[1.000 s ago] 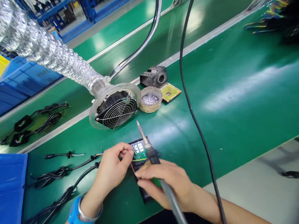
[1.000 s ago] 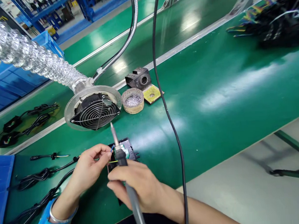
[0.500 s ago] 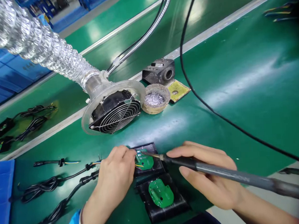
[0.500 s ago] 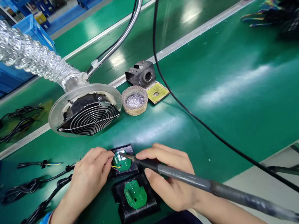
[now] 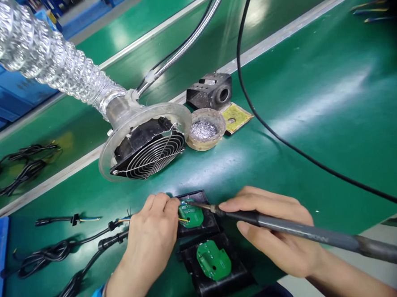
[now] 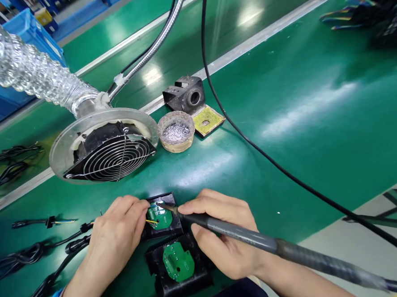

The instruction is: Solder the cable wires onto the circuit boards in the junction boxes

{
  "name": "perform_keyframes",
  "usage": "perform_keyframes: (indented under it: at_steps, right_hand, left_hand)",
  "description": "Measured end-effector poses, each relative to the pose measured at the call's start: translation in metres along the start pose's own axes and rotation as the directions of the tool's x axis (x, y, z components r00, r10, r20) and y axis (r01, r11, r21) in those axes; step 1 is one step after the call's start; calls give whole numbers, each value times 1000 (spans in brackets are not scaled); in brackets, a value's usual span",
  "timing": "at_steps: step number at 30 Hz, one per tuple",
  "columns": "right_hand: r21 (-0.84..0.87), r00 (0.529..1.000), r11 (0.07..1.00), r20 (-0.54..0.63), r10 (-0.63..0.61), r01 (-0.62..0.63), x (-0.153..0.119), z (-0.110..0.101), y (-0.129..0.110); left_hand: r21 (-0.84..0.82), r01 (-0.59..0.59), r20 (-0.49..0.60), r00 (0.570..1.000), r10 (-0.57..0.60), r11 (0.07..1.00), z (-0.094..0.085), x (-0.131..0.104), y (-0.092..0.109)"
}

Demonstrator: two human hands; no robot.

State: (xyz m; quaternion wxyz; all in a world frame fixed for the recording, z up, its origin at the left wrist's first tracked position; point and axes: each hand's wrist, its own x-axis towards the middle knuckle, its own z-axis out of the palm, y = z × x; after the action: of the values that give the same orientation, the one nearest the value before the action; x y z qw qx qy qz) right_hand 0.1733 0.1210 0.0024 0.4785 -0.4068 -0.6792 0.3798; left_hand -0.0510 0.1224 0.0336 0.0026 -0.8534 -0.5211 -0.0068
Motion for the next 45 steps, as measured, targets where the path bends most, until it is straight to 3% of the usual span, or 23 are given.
perform_keyframes:
  at_steps: [16, 24, 30, 34, 39, 45]
  right_hand:
    - [37, 999, 999, -40, -36, 38, -1, 2, 0]
    - [-85, 980, 976, -1, -201, 200, 0, 5, -11]
    - [-53, 990, 990, -57, -133, 130, -7, -1, -17]
    - [-100, 984, 983, -73, -164, 156, -11, 3, -11]
    - [-363, 980, 915, -24, -198, 175, -13, 21, 0]
    - [-313, 991, 940, 27, -134, 136, -12, 22, 6]
  left_hand:
    - [31, -6, -20, 1000, 6, 999, 2, -1, 0]
    - [55, 4, -4, 1000, -4, 998, 2, 0, 2]
    - [64, 27, 29, 999, -29, 998, -1, 0, 4]
    - [65, 46, 48, 998, -49, 997, -2, 1, 6]
    - [-39, 72, 67, 995, -69, 997, -4, -2, 6]
    - [-285, 100, 158, 986, -56, 953, -13, -8, 5]
